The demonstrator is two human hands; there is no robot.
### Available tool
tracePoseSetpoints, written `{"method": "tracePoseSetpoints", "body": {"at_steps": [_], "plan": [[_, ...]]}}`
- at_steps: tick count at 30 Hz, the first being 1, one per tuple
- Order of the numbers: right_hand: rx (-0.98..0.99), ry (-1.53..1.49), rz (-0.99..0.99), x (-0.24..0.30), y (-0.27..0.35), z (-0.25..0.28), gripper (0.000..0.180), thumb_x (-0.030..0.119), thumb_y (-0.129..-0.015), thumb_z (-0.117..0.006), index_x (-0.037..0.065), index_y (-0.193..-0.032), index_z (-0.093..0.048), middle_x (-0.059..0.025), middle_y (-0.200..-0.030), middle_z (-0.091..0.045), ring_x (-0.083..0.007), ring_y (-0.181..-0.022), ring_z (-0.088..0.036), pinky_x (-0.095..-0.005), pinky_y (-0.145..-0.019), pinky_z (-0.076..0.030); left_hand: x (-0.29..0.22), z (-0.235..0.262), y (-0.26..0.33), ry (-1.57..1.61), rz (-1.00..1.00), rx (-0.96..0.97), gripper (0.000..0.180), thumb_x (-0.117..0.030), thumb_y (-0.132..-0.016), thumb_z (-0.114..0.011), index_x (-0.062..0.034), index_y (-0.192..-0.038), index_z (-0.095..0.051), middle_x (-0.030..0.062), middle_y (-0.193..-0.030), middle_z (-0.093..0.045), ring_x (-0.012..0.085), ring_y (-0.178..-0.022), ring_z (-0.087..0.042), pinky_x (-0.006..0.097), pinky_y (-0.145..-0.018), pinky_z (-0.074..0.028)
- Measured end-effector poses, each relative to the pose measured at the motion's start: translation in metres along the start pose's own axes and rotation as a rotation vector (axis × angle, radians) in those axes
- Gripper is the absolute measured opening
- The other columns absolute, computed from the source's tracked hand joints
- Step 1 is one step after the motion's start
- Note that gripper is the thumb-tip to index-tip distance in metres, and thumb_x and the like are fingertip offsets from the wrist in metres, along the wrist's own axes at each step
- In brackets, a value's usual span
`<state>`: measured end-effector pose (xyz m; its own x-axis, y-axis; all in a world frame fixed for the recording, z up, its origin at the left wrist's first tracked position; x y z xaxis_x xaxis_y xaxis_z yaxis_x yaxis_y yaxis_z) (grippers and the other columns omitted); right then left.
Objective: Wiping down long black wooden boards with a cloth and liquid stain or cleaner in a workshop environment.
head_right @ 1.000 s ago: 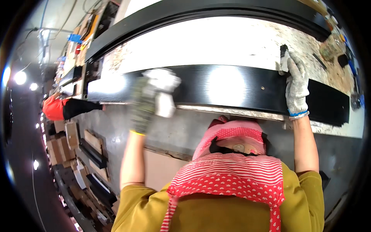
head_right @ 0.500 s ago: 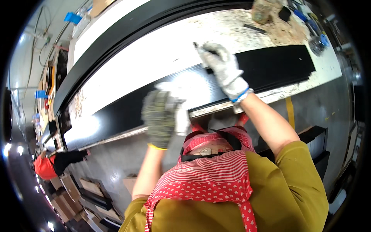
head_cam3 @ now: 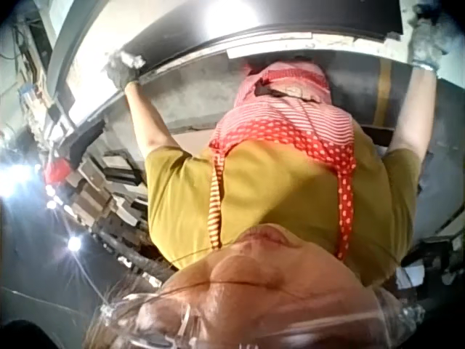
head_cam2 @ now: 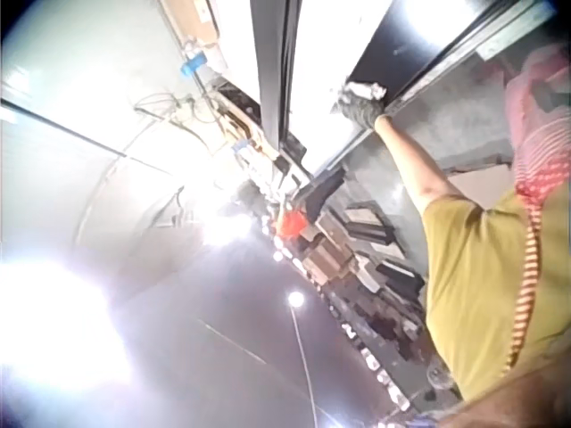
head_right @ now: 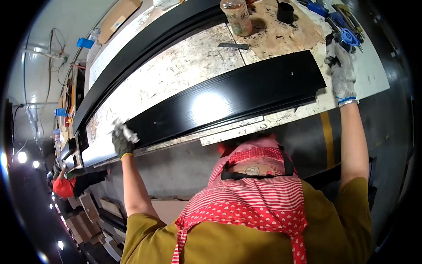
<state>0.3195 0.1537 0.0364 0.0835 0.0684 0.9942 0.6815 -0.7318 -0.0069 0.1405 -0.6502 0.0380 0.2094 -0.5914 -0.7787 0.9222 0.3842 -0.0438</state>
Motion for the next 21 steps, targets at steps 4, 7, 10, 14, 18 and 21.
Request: {"method": "tracePoseSetpoints", "body": {"at_steps": [4, 7, 10, 14, 18, 21], "plan": [[0.028, -0.181, 0.085, -0.055, -0.003, 0.016, 0.043, -0.007, -0.095, -0.051, 0.001, -0.136, -0.055, -0.006, -0.119, -0.06, -0.0138, -0.097, -0.058, -0.0276, -0.081, -0.05, -0.102, -0.112, 0.083, -0.435, -0.401, 0.011, 0.048, -0.035, -0.094, -0.061, -0.0012, -0.129, -0.059, 0.0227, -0.122, -0.061, 0.0381, -0.116, -0.057, 0.045, -0.101, -0.044], [0.165, -0.151, 0.115, -0.047, 0.006, -0.002, 0.038, -0.001, -0.097, -0.054, -0.006, -0.135, -0.051, -0.0097, -0.115, -0.059, -0.0198, -0.095, -0.058, -0.0302, -0.081, -0.052, -0.16, -0.184, 0.159, -0.335, -0.723, 0.083, 0.041, -0.03, -0.092, -0.066, -0.0045, -0.125, -0.061, 0.019, -0.12, -0.063, 0.0374, -0.112, -0.059, 0.047, -0.101, -0.045], [0.048, 0.248, 0.185, -0.067, 0.001, 0.009, 0.056, -0.006, -0.087, -0.056, -0.003, -0.142, -0.046, -0.0157, -0.12, -0.064, -0.0193, -0.112, -0.062, -0.0251, -0.093, -0.049, -0.235, -0.255, 0.246, -0.069, -1.042, 0.3, 0.04, -0.025, -0.087, -0.069, -0.0092, -0.123, -0.063, 0.0212, -0.125, -0.058, 0.0414, -0.118, -0.052, 0.055, -0.104, -0.038], [0.143, 0.609, 0.325, -0.038, 0.025, -0.021, 0.052, -0.012, -0.086, -0.053, -0.001, -0.137, -0.053, -0.0085, -0.113, -0.064, -0.0154, -0.099, -0.063, -0.0254, -0.087, -0.051, -0.298, -0.285, 0.286, -0.031, -1.137, 0.699, 0.037, -0.02, -0.088, -0.068, -0.0071, -0.122, -0.064, 0.0216, -0.122, -0.06, 0.0416, -0.114, -0.056, 0.049, -0.099, -0.044], [0.041, 0.213, 0.108, -0.034, 0.028, -0.016, 0.053, -0.011, -0.085, -0.057, 0.0, -0.137, -0.055, -0.0071, -0.113, -0.064, -0.0119, -0.095, -0.064, -0.0274, -0.078, -0.055, -0.221, -0.255, 0.224, 0.369, -0.686, 0.57, 0.039, -0.011, -0.089, -0.07, -0.0048, -0.126, -0.061, 0.0158, -0.119, -0.066, 0.031, -0.11, -0.063, 0.042, -0.094, -0.051], [0.092, 0.434, 0.022, -0.015, 0.039, -0.016, 0.055, -0.005, -0.087, -0.058, 0.003, -0.141, -0.051, -0.0079, -0.122, -0.063, -0.0144, -0.1, -0.064, -0.0283, -0.082, -0.054, -0.139, -0.161, 0.127, 0.004, -0.231, 0.327, 0.036, -0.015, -0.094, -0.065, 0.0001, -0.126, -0.059, 0.0152, -0.112, -0.065, 0.0249, -0.099, -0.063, 0.038, -0.09, -0.052]]}}
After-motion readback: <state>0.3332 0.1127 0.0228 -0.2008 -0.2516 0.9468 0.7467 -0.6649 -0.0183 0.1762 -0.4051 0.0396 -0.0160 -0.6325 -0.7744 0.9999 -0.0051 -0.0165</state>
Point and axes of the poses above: each hand's wrist, its own y-axis away from the middle knuckle, its own z-axis out of the back of the hand, x = y × z, the point moved 2 cm from there along -y, towards the middle knuckle
